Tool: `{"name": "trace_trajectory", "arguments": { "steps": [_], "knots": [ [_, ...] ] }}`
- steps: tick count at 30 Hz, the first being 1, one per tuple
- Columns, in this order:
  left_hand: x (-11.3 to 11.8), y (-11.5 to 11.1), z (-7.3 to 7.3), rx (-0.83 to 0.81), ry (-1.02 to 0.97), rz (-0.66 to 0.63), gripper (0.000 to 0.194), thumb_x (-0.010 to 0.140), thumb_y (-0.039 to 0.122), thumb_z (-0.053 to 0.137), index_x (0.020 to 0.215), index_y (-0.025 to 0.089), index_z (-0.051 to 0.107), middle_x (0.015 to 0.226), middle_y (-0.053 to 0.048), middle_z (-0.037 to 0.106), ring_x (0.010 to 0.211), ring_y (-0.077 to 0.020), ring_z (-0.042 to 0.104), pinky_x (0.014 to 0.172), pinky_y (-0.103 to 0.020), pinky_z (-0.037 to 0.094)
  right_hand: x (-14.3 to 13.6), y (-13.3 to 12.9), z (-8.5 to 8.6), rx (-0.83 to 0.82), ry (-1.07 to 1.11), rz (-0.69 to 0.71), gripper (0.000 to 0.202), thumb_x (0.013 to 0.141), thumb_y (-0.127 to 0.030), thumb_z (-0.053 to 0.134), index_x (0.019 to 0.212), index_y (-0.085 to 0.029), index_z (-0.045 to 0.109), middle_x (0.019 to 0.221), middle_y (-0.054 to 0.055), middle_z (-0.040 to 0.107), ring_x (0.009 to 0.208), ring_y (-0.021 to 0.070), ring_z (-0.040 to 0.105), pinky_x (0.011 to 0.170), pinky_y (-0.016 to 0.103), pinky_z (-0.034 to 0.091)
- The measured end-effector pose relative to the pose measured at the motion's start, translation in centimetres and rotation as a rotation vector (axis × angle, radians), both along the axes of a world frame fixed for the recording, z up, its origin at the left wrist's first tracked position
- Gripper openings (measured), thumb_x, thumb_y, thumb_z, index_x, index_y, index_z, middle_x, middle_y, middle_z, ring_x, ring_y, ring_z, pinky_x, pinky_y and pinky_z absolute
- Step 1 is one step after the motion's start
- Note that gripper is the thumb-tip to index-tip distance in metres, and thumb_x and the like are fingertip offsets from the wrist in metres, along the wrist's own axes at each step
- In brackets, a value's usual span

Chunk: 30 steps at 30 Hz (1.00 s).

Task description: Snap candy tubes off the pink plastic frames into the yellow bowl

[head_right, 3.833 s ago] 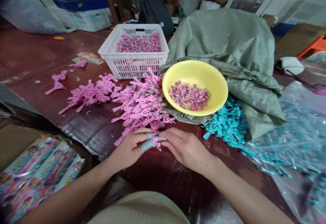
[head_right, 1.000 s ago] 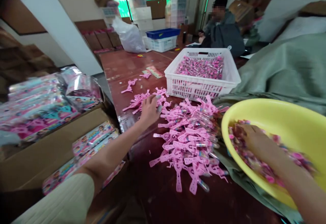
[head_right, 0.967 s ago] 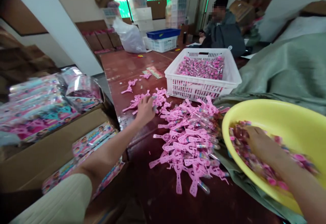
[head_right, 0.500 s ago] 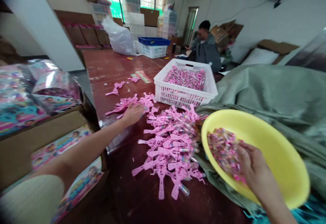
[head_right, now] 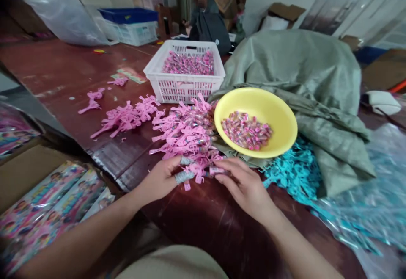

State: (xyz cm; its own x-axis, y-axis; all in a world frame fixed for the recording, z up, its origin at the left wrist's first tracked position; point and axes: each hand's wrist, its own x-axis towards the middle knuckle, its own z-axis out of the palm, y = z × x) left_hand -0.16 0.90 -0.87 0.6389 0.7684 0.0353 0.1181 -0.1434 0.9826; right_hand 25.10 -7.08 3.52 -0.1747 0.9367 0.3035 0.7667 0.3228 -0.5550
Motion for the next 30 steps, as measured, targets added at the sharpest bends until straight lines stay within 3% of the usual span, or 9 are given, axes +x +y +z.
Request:
{"name": "trace_trajectory", "arguments": {
  "steps": [4,11,14,18,21,24,25,27,30],
  "knots": [
    [1.7,-1.9,0.1,0.106,-0.005,-0.029,0.017,0.093,0.019,0.059,0.081,0.014,0.069,0.077,-0.001,0.066,0.073,-0.0129,0.06,0.068,-0.022,0.044,-1.0,-0.4,0.0,0.025,0.005,0.124,0.034,0.092,-0.021,0.065,0.126,-0.024,0.064,0.117,0.002,0.071,0.108,0.0113,0.068,0.099,0.025,0.056],
    [1.8,-2.9,0.1,0.645,0.185,-0.063,0.024,0.097,0.012,0.046,0.089,0.014,0.069,0.086,-0.006,0.065,0.078,-0.015,0.061,0.068,-0.024,0.048,-0.9,-1.4,-0.1,0.028,-0.088,0.2,0.031,0.095,-0.018,0.06,0.126,-0.019,0.062,0.118,0.005,0.069,0.112,0.0106,0.064,0.102,0.023,0.053],
    [2.4,-3.1,-0.2,0.842,0.239,-0.03,0.027,0.099,0.014,0.042,0.096,0.014,0.068,0.089,-0.006,0.066,0.078,-0.0158,0.063,0.07,-0.026,0.052,-1.4,-1.7,-0.5,-0.2,0.008,0.103,0.022,0.1,-0.031,0.053,0.116,-0.019,0.064,0.1,0.003,0.071,0.091,0.0105,0.068,0.085,0.024,0.056],
    [3.1,-2.3,-0.6,0.991,0.227,0.004,0.029,0.099,0.012,0.038,0.105,0.013,0.066,0.097,-0.008,0.069,0.08,-0.0179,0.066,0.071,-0.029,0.054,-1.7,-1.3,-0.5,-0.664,0.219,-0.088,0.043,0.102,-0.054,0.039,0.093,-0.018,0.061,0.064,-0.003,0.062,0.053,0.0079,0.058,0.056,0.022,0.046],
    [3.0,-1.3,-1.0,0.797,0.199,0.005,0.026,0.092,0.008,0.041,0.1,0.015,0.066,0.098,-0.007,0.069,0.081,-0.0188,0.066,0.069,-0.029,0.051,0.1,0.7,0.4,-0.661,0.197,-0.09,0.048,0.1,-0.06,0.038,0.112,-0.02,0.063,0.086,0.001,0.071,0.063,0.0098,0.063,0.062,0.024,0.05],
    [2.5,-0.5,-1.5,0.269,0.156,0.016,0.018,0.093,0.016,0.044,0.085,0.016,0.06,0.081,-0.005,0.066,0.073,-0.0166,0.062,0.063,-0.026,0.046,4.7,4.7,1.5,-0.451,-0.201,-0.259,0.051,0.102,-0.054,0.036,0.14,-0.024,0.052,0.124,0.008,0.068,0.101,0.0174,0.068,0.09,0.032,0.054],
    [2.4,-0.4,-1.6,0.07,0.115,0.016,0.02,0.096,0.022,0.044,0.083,0.016,0.058,0.076,-0.004,0.065,0.067,-0.0147,0.059,0.06,-0.025,0.044,6.6,6.3,1.5,-0.44,-0.412,-0.338,0.049,0.103,-0.05,0.035,0.14,-0.025,0.053,0.131,0.009,0.065,0.112,0.0206,0.065,0.096,0.035,0.053],
    [2.6,-0.4,-1.7,-0.247,-0.001,0.009,0.023,0.097,0.032,0.046,0.086,0.015,0.056,0.072,-0.003,0.064,0.056,-0.0108,0.052,0.055,-0.023,0.041,9.9,9.4,0.7,-0.527,-0.583,-0.377,0.041,0.099,-0.044,0.044,0.127,-0.022,0.065,0.129,0.012,0.066,0.117,0.0311,0.063,0.097,0.048,0.051],
    [3.8,-0.7,-1.6,-0.42,-0.093,0.029,0.026,0.089,0.039,0.063,0.093,0.014,0.056,0.073,-0.002,0.061,0.052,-0.008,0.047,0.05,-0.021,0.039,12.0,12.9,-1.9,-0.683,-0.691,-0.298,0.026,0.087,-0.034,0.062,0.101,-0.016,0.073,0.109,0.018,0.071,0.104,0.036,0.067,0.091,0.053,0.053]
  ]
}}
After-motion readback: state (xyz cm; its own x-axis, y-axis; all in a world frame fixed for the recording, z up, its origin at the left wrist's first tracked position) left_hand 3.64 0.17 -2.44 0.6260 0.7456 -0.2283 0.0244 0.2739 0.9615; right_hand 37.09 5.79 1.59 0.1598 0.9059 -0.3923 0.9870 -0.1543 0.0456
